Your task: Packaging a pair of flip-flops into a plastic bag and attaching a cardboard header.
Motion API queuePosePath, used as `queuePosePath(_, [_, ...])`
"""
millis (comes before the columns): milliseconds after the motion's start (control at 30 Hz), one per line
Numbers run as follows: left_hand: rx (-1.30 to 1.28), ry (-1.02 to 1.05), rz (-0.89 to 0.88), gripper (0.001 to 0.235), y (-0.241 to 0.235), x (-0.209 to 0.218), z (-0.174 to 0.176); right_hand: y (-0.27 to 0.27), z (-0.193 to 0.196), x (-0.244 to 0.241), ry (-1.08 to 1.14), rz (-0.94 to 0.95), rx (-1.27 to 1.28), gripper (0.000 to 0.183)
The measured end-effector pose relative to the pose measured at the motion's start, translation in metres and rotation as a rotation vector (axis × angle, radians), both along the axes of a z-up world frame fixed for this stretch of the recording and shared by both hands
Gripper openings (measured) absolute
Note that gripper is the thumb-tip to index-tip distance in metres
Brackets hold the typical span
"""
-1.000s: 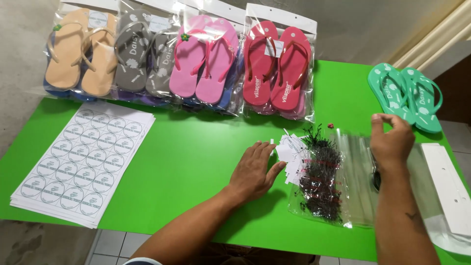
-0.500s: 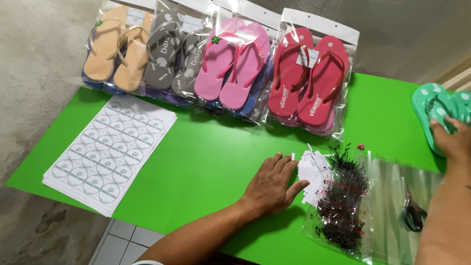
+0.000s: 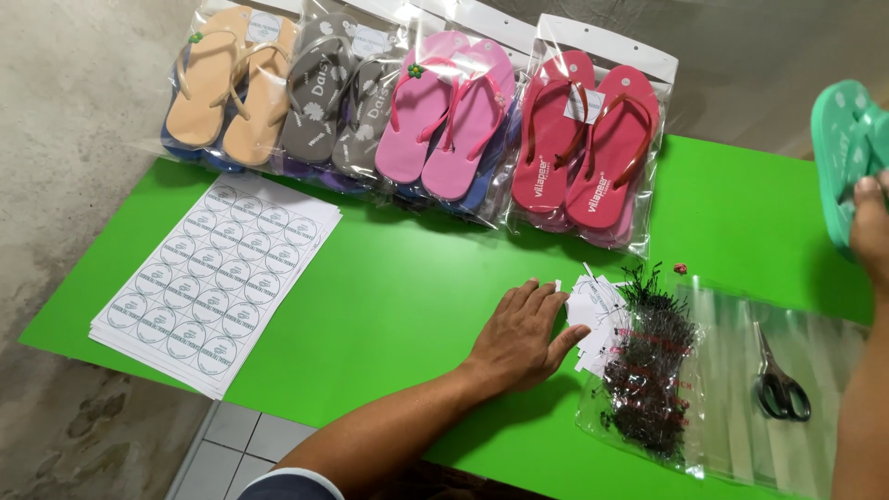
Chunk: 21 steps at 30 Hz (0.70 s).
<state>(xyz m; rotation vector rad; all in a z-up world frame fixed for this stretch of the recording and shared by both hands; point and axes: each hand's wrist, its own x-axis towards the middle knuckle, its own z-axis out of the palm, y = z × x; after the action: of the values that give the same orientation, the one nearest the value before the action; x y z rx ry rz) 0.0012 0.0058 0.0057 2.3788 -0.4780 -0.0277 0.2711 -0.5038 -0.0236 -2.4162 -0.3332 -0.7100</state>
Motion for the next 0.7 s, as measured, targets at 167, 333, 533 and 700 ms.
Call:
queuePosePath(167, [-0.269,0.018,0.089,0.064,0.011,0.01,0.0,0.182,0.148,-0.13,-0.126,0.077,-0.148,0.039])
queuePosePath(333, [-0.948,0.189,0.411,0.045,0.083,0.056,-0.008,0.338,0.2,-0.255,0.214,0.246,-0.071,0.054])
queuePosePath(533, [-0.957,0.303,0.428,0.083,0.189,0.083,-0.015,0.434,0.117,-0.321,0.437,0.275,-0.379,0.066])
queuePosePath(700, [-0.691,0.259,0.401,0.062,0.184,0.071,0.005,0.459,0.058,-0.322,0.435,0.347,-0.456,0.064])
